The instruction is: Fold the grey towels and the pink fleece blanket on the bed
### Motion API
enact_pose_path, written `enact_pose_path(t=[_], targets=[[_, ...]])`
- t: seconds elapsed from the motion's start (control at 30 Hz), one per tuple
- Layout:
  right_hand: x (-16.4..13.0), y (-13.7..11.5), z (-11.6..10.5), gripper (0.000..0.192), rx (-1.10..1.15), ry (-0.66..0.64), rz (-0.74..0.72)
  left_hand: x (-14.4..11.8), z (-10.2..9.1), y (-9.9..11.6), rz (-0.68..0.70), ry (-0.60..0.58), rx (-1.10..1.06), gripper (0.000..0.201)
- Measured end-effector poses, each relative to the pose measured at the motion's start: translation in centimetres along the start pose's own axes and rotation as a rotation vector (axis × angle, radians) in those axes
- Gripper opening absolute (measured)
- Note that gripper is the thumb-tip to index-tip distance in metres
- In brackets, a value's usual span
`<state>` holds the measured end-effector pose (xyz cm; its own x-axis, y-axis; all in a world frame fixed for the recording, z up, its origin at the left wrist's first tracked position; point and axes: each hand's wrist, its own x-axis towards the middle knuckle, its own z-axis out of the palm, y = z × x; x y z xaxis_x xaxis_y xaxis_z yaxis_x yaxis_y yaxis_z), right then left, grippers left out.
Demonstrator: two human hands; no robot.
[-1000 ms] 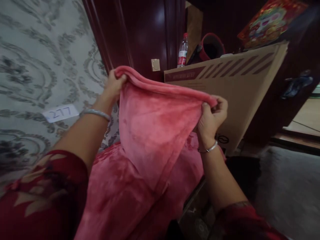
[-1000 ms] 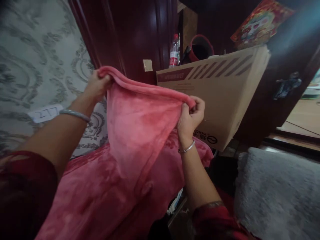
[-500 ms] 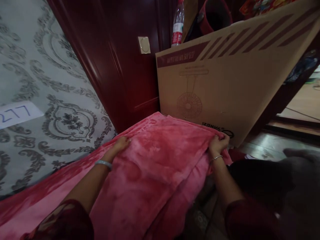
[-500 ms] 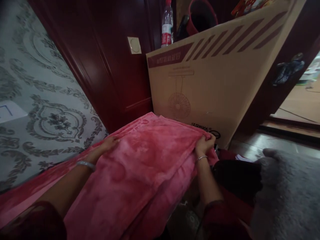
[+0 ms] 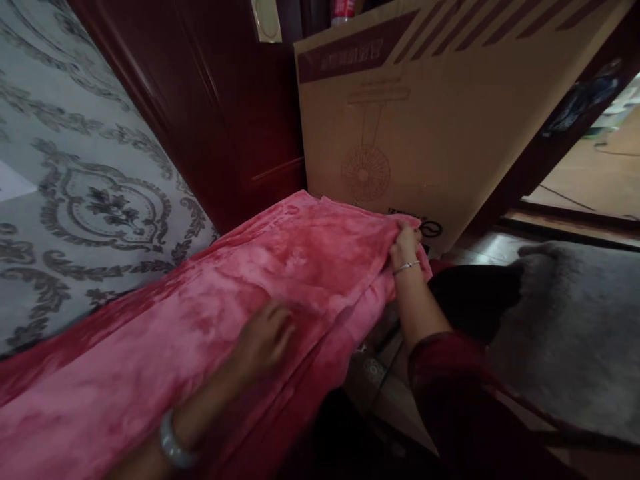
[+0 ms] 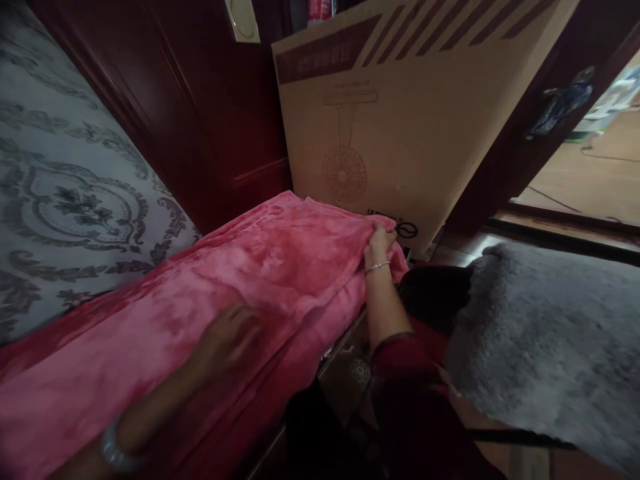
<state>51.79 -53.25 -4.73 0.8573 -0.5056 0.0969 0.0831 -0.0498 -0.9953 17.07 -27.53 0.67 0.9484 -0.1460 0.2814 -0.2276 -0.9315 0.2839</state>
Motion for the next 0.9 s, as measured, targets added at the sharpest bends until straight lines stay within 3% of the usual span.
enact_pose_path(t=[0.07,0.17,0.3,0.43,0.53,0.63,0.8,0.9], targets=[[0.4,-1.8,1.4,0.011,0.08,0.049,0.007,-2.6,1.0,3.5,0.028,-0.066,0.006,0.021],[1.6,-5.0,3.3,0.028,0.164,0.13,-0.011,-4.9,2.1,5.7,-0.001,-0.15,0.069,0.051],[4.0,-8.9,4.0,0.045,0.206,0.234,-0.039,-5.8,3.8,5.3,-0.049,-0.212,0.198,0.043],[6.2,-11.3,3.9,0.041,0.205,0.267,-0.114,-6.4,5.4,4.1,-0.052,-0.193,0.337,0.043],[6.5,-12.1,3.8,0.032,0.136,0.242,-0.163,-6.9,5.7,3.5,-0.096,-0.167,0.269,0.035],[5.6,-12.6,3.4,0.028,0.062,0.209,-0.164,-7.4,3.9,3.3,-0.14,-0.065,0.073,0.03],[3.7,-12.9,1.9,0.025,-0.039,0.168,-0.08,-8.3,-2.9,3.2,-0.29,0.291,-0.345,0.023],[3.0,-12.9,1.2,0.015,-0.06,0.147,-0.076,-8.5,-6.2,3.0,-0.385,0.424,-0.402,0.022]])
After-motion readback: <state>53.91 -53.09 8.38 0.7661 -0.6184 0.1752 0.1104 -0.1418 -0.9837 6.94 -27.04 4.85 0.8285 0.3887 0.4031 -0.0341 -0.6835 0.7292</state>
